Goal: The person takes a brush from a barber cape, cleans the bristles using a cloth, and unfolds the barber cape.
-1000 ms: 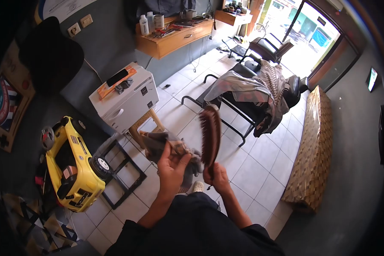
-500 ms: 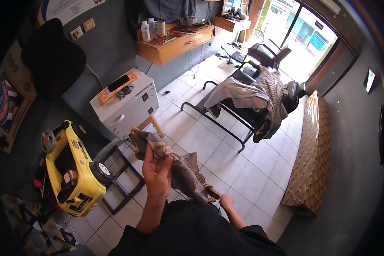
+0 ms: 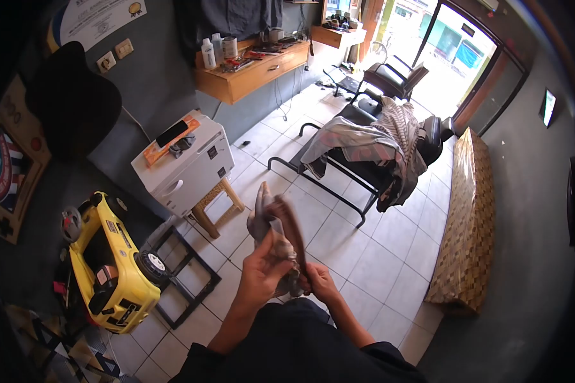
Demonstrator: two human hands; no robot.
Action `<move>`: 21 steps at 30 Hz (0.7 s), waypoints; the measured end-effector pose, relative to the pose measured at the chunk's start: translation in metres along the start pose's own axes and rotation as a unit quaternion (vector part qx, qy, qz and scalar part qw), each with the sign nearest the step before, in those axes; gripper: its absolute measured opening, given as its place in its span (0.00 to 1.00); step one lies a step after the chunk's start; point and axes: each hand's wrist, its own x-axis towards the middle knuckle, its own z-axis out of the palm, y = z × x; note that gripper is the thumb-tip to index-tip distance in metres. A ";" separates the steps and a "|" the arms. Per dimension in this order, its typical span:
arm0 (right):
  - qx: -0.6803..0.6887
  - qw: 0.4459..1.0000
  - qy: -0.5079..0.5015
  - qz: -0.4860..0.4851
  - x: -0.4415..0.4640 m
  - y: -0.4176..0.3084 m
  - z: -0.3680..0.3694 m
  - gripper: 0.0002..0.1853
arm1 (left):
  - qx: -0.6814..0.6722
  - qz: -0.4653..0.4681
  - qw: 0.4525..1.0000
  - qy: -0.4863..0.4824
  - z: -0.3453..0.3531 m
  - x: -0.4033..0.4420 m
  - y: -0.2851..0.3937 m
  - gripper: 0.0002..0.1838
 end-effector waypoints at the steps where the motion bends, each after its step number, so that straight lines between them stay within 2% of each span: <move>1: -0.051 0.998 0.003 0.023 0.003 0.012 -0.012 0.21 | -0.041 -0.004 0.999 0.011 -0.004 -0.001 0.001 0.34; 3: -0.284 0.951 0.064 0.104 0.003 0.068 -0.053 0.23 | -0.091 0.009 0.996 0.017 -0.007 0.000 0.012 0.34; 4: -0.385 0.908 0.081 0.144 -0.003 0.092 -0.071 0.24 | -0.110 0.015 0.994 0.026 -0.009 0.001 0.016 0.34; 6: -0.640 0.725 0.099 0.236 -0.024 0.131 -0.099 0.23 | -0.119 0.028 0.992 0.025 -0.015 0.000 0.020 0.36; 8: -0.647 0.678 0.128 0.325 -0.046 0.148 -0.120 0.24 | -0.137 0.071 0.988 0.019 -0.017 -0.001 0.025 0.36; 11: -0.633 0.655 0.174 0.373 -0.068 0.149 -0.135 0.24 | -0.127 0.093 0.987 0.029 -0.014 -0.004 0.032 0.36; 12: -0.587 0.671 0.193 0.411 -0.062 0.148 -0.141 0.24 | -0.120 0.087 0.989 0.031 -0.016 -0.003 0.029 0.36; 14: -0.495 0.805 0.226 0.238 -0.056 0.149 -0.151 0.24 | -0.124 0.065 0.990 0.030 -0.016 -0.001 0.022 0.36; 15: -0.437 0.854 0.240 0.145 -0.047 0.138 -0.149 0.26 | -0.135 0.050 0.989 0.027 -0.013 0.000 0.016 0.36; 17: -0.226 0.948 0.222 0.024 -0.026 0.079 -0.097 0.23 | -0.155 0.021 0.988 0.014 -0.005 0.001 0.010 0.35; 19: 0.048 0.991 0.124 -0.002 -0.018 0.001 -0.033 0.22 | -0.171 -0.004 0.985 -0.006 0.001 0.001 0.006 0.34; 21: 0.088 0.991 0.083 -0.057 -0.017 -0.029 0.008 0.20 | -0.168 -0.025 0.985 -0.015 0.004 0.001 0.004 0.33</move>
